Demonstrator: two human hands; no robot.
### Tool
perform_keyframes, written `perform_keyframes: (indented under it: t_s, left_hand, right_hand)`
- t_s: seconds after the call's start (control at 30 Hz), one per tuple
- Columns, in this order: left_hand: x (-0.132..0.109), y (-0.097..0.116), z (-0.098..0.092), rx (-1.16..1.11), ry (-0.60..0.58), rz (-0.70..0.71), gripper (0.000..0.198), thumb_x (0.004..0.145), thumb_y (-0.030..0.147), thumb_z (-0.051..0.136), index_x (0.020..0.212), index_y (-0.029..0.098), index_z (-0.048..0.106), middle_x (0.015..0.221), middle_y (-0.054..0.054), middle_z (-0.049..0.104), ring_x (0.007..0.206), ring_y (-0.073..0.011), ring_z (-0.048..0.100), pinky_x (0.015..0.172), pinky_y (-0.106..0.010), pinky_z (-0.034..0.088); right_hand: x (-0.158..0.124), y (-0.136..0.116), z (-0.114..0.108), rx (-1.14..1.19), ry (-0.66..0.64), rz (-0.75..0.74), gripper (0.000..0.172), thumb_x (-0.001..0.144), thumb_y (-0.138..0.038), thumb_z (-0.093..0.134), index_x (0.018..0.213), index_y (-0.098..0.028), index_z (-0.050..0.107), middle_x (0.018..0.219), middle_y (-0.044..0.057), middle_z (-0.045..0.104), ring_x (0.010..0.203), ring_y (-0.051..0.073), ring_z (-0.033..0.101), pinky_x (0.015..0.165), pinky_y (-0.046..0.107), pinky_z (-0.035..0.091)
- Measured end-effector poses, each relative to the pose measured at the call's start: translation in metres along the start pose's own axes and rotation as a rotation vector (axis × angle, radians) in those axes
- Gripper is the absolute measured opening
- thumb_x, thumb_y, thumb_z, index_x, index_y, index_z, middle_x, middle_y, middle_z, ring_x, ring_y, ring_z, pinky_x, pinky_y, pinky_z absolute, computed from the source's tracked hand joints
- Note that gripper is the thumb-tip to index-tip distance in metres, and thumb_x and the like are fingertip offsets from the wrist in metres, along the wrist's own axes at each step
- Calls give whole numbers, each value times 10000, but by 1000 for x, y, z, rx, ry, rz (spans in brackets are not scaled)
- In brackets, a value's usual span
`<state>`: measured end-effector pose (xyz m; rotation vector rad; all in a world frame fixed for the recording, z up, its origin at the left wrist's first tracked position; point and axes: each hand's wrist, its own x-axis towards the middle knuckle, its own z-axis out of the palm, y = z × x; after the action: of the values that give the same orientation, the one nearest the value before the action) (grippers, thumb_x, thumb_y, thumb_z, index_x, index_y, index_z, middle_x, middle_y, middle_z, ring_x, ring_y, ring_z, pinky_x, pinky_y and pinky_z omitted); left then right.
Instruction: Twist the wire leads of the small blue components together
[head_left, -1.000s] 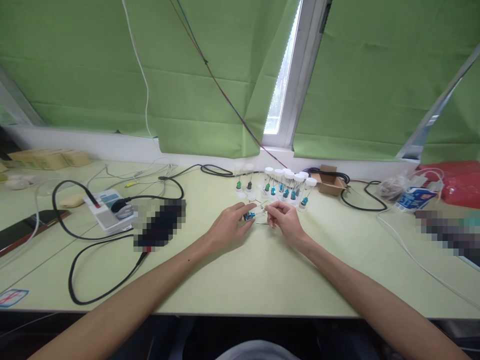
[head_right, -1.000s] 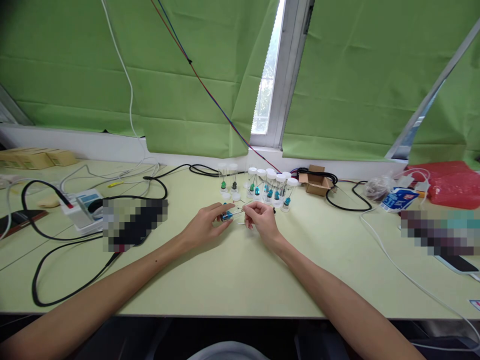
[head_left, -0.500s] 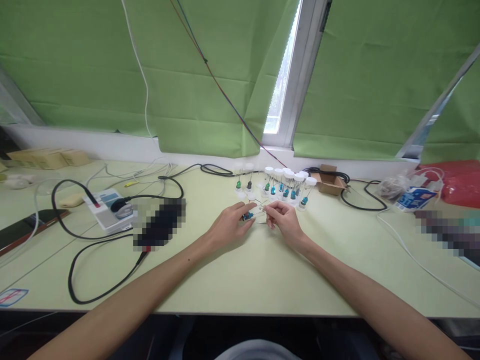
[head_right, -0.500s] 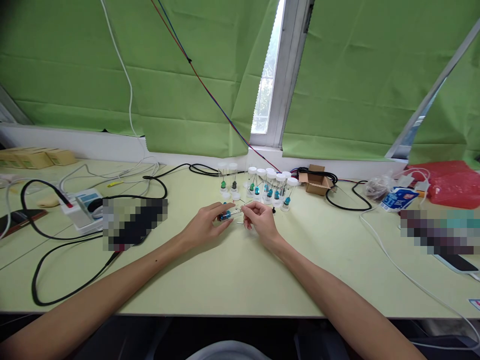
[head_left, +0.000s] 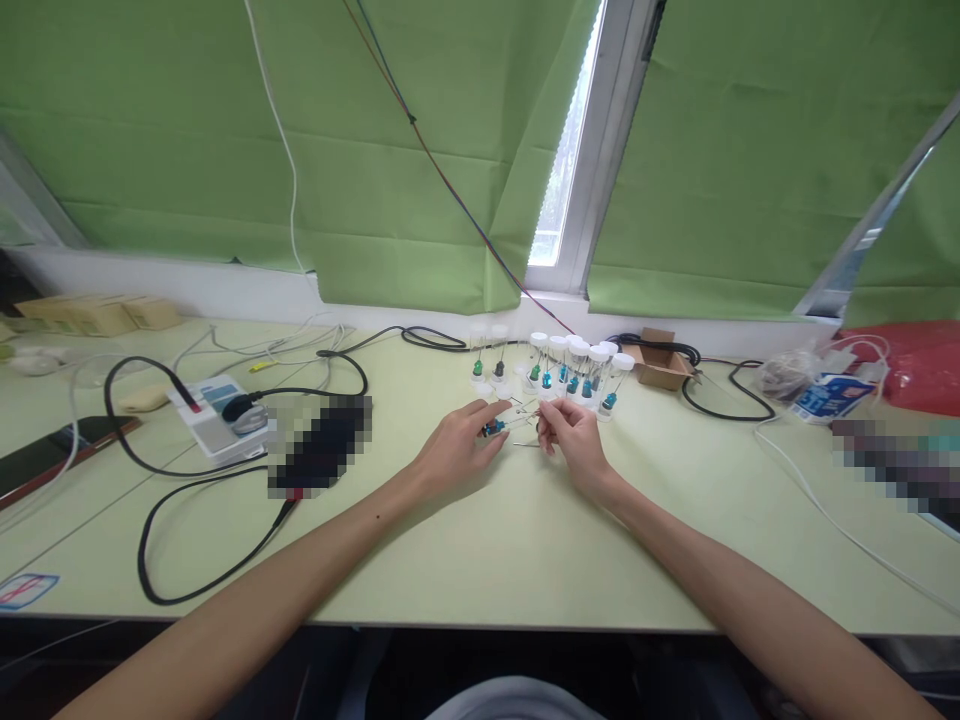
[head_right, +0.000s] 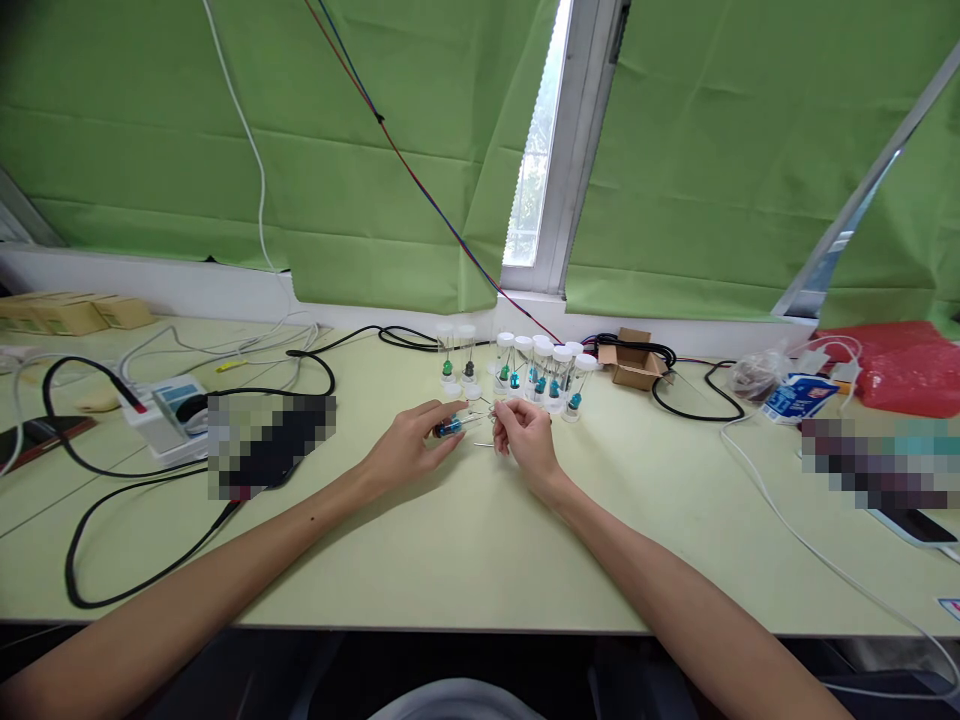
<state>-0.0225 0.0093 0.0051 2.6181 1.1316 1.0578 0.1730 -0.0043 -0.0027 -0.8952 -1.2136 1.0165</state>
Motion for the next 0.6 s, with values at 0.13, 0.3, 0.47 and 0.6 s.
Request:
perform_keyframes:
  t_s: [0.13, 0.3, 0.47, 0.6]
  left_hand:
    - [0, -1, 1, 10, 3, 4, 395, 896, 325, 531, 1281, 243, 565, 940, -34, 643, 710, -140, 604, 703, -275, 481]
    - [0, -1, 1, 30, -5, 14, 398, 902, 315, 519, 1291, 236, 556, 955, -45, 644, 686, -139, 595, 691, -278, 479]
    - [1, 0, -1, 56, 3, 32, 398, 902, 304, 517, 1293, 240, 550, 962, -46, 641, 709, -144, 601, 709, -280, 479]
    - [0, 0, -2, 94, 5, 51, 387, 911, 302, 500, 1290, 236, 546, 946, -46, 630, 705, -143, 595, 688, -271, 471]
  right_hand:
    - [-1, 0, 0, -5, -15, 13, 347, 794, -472, 672, 658, -169, 570, 562, -23, 540, 406, 87, 487, 382, 225, 348]
    - [-1, 1, 0, 2, -14, 17, 347, 773, -478, 689, 660, -173, 566, 558, -24, 548, 407, 88, 483, 390, 227, 348]
    - [-2, 1, 0, 3, 2, 27, 350, 761, -484, 699, 664, -179, 558, 552, -25, 550, 409, 89, 480, 393, 228, 346]
    - [-2, 1, 0, 5, 10, 21, 357, 753, -494, 704, 664, -181, 556, 550, -28, 548, 412, 91, 482, 396, 230, 345]
